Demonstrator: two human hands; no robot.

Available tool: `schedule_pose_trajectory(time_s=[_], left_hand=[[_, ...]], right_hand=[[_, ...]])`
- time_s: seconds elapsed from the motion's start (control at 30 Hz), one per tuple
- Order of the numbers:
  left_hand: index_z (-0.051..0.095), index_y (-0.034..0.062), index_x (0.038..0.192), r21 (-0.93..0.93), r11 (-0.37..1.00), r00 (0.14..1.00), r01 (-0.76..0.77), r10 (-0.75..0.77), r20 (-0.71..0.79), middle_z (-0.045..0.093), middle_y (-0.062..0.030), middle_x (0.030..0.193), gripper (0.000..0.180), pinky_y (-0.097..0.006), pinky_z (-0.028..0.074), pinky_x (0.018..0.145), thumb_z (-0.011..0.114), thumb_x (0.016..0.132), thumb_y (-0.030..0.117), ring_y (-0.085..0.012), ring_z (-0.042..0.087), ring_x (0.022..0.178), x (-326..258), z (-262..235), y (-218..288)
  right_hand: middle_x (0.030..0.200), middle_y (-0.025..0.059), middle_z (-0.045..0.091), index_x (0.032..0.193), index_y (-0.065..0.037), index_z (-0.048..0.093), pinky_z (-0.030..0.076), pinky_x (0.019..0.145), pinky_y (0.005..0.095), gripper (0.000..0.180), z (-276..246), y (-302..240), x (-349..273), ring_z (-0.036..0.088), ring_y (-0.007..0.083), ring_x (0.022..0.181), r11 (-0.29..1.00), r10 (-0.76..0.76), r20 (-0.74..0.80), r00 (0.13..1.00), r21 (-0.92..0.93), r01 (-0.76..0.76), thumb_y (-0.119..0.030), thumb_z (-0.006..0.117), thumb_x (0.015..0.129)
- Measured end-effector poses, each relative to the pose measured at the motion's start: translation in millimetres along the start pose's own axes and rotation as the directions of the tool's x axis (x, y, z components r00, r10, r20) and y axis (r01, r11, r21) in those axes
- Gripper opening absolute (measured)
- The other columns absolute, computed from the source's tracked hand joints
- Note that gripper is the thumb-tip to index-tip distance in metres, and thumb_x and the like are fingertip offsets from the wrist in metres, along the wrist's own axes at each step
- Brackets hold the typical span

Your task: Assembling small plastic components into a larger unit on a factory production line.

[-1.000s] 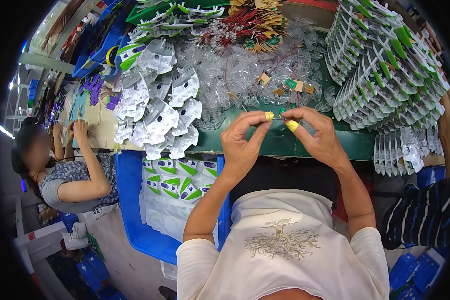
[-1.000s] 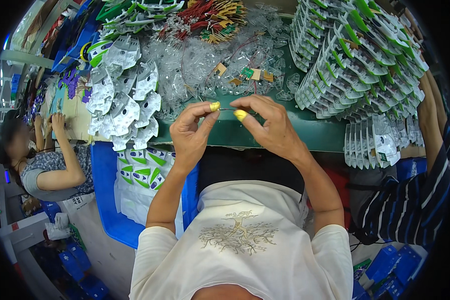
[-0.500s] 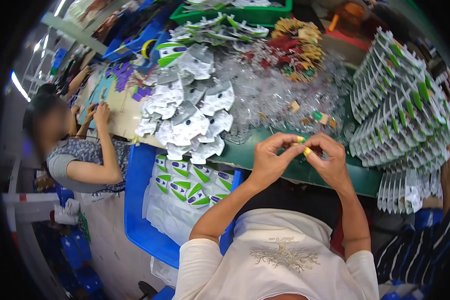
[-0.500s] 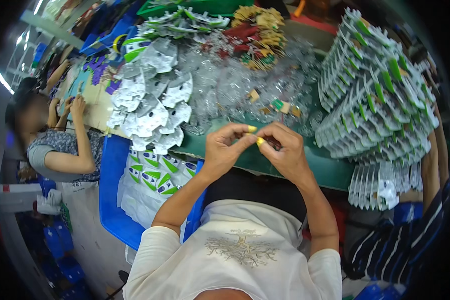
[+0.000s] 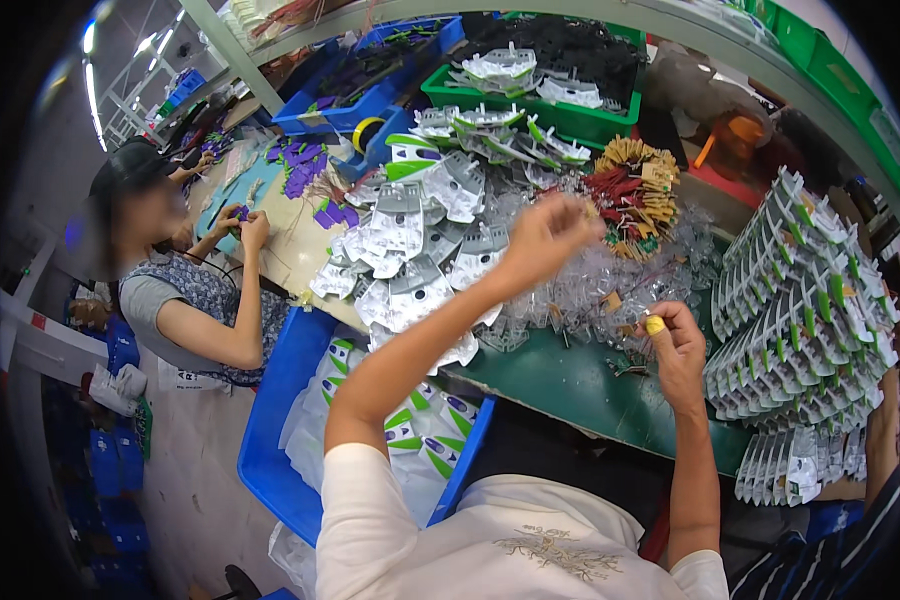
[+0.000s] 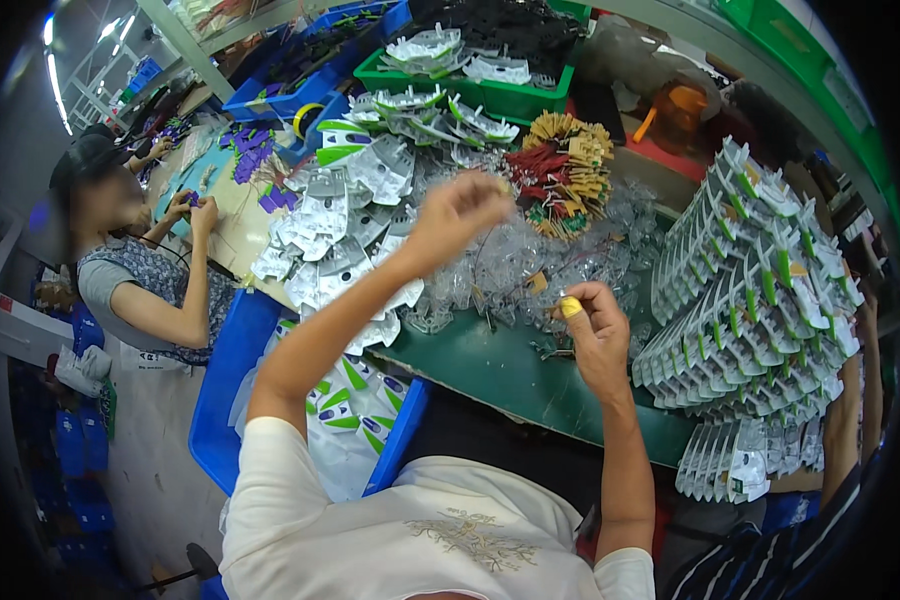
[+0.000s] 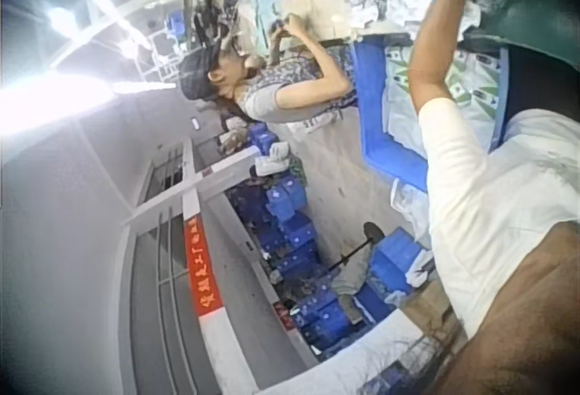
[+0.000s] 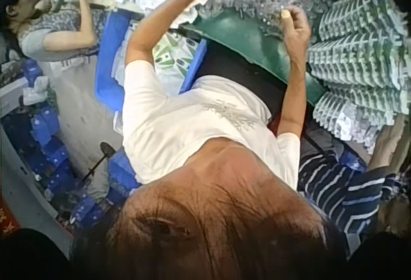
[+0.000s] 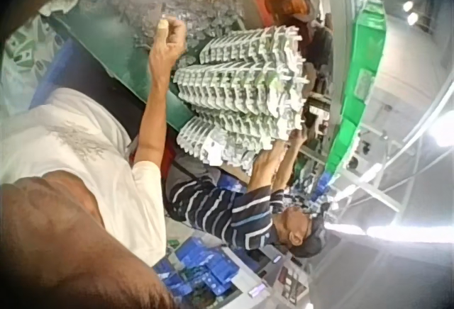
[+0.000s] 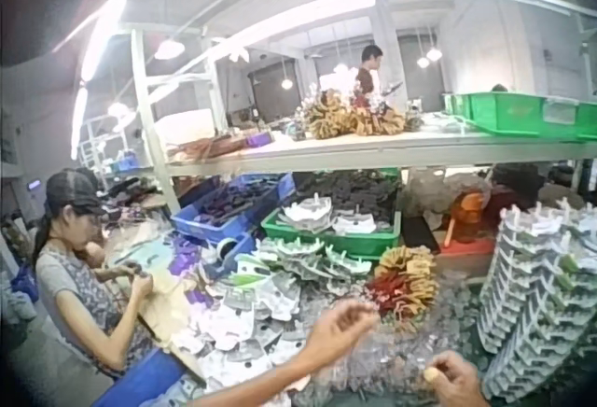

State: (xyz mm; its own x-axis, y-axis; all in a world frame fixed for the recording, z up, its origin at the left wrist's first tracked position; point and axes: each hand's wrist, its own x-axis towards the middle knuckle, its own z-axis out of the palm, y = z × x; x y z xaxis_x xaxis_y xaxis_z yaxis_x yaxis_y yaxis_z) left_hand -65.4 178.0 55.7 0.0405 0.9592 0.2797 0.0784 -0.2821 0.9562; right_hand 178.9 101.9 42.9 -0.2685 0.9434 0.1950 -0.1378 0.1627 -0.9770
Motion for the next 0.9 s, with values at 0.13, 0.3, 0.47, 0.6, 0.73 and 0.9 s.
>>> schedule_pose_trajectory(time_s=[0.13,0.3,0.47,0.6,0.73,0.9], left_hand=[[0.060,0.0052,0.117,0.839,0.430,0.724,-0.333,0.687,-0.064,0.062,-0.0125,0.115,0.041,-0.044,0.039,0.095,0.066,0.077,0.006,-0.0334,0.053,0.112,105,-58,33],[0.067,0.0147,0.116,0.991,0.127,0.872,0.045,0.478,-0.101,0.065,-0.0058,0.116,0.045,-0.048,0.030,0.097,0.064,0.071,0.009,-0.0256,0.053,0.118,164,-113,25],[0.075,0.0154,0.090,0.997,0.020,0.927,0.071,0.368,-0.073,0.070,-0.0054,0.100,0.019,-0.052,0.029,0.098,0.062,0.076,0.011,-0.0246,0.057,0.110,174,-116,38],[0.071,0.0144,0.087,0.993,-0.121,0.816,0.012,0.575,0.060,0.069,-0.0065,0.093,0.010,-0.054,0.031,0.096,0.063,0.080,0.015,-0.0260,0.062,0.101,181,-123,41],[0.070,0.0135,0.090,0.966,-0.067,0.648,-0.250,0.730,0.218,0.067,-0.0044,0.092,0.010,-0.048,0.032,0.096,0.065,0.081,0.013,-0.0232,0.062,0.095,133,-91,58],[0.062,0.0107,0.083,0.858,0.083,0.685,-0.506,0.643,0.342,0.063,-0.0013,0.087,0.005,-0.045,0.029,0.100,0.067,0.081,0.010,-0.0179,0.060,0.087,-38,-8,66]], right_hand=[[0.099,0.0060,0.064,0.107,-0.002,0.057,0.047,0.089,0.0286,0.012,0,-24,21,0.060,0.0132,0.095,0.998,-0.013,-0.025,1.000,0.067,0.015,-0.013,0.056,0.101],[0.108,0.0089,0.065,0.111,-0.003,0.056,0.047,0.099,0.0347,0.014,-3,-44,66,0.062,0.0188,0.103,0.835,-0.122,-0.076,0.990,0.532,0.144,-0.014,0.052,0.102],[0.111,0.0128,0.065,0.114,0.001,0.056,0.047,0.098,0.0342,0.018,-8,-56,91,0.062,0.0211,0.104,0.811,-0.171,-0.031,0.985,0.563,0.158,-0.011,0.051,0.102],[0.110,0.0127,0.066,0.115,0.002,0.057,0.049,0.094,0.0322,0.020,0,-87,102,0.063,0.0204,0.101,0.859,-0.256,-0.204,0.945,0.401,0.319,-0.011,0.053,0.101],[0.103,0.0076,0.067,0.110,0.000,0.059,0.049,0.088,0.0296,0.016,-5,-79,92,0.062,0.0150,0.093,0.892,-0.307,-0.136,0.942,0.303,0.334,-0.012,0.056,0.100],[0.090,0.0001,0.063,0.107,-0.001,0.060,0.045,0.071,0.0187,0.013,-15,-57,26,0.056,0.0046,0.080,0.991,-0.124,-0.210,0.970,-0.079,0.109,-0.011,0.058,0.098]])
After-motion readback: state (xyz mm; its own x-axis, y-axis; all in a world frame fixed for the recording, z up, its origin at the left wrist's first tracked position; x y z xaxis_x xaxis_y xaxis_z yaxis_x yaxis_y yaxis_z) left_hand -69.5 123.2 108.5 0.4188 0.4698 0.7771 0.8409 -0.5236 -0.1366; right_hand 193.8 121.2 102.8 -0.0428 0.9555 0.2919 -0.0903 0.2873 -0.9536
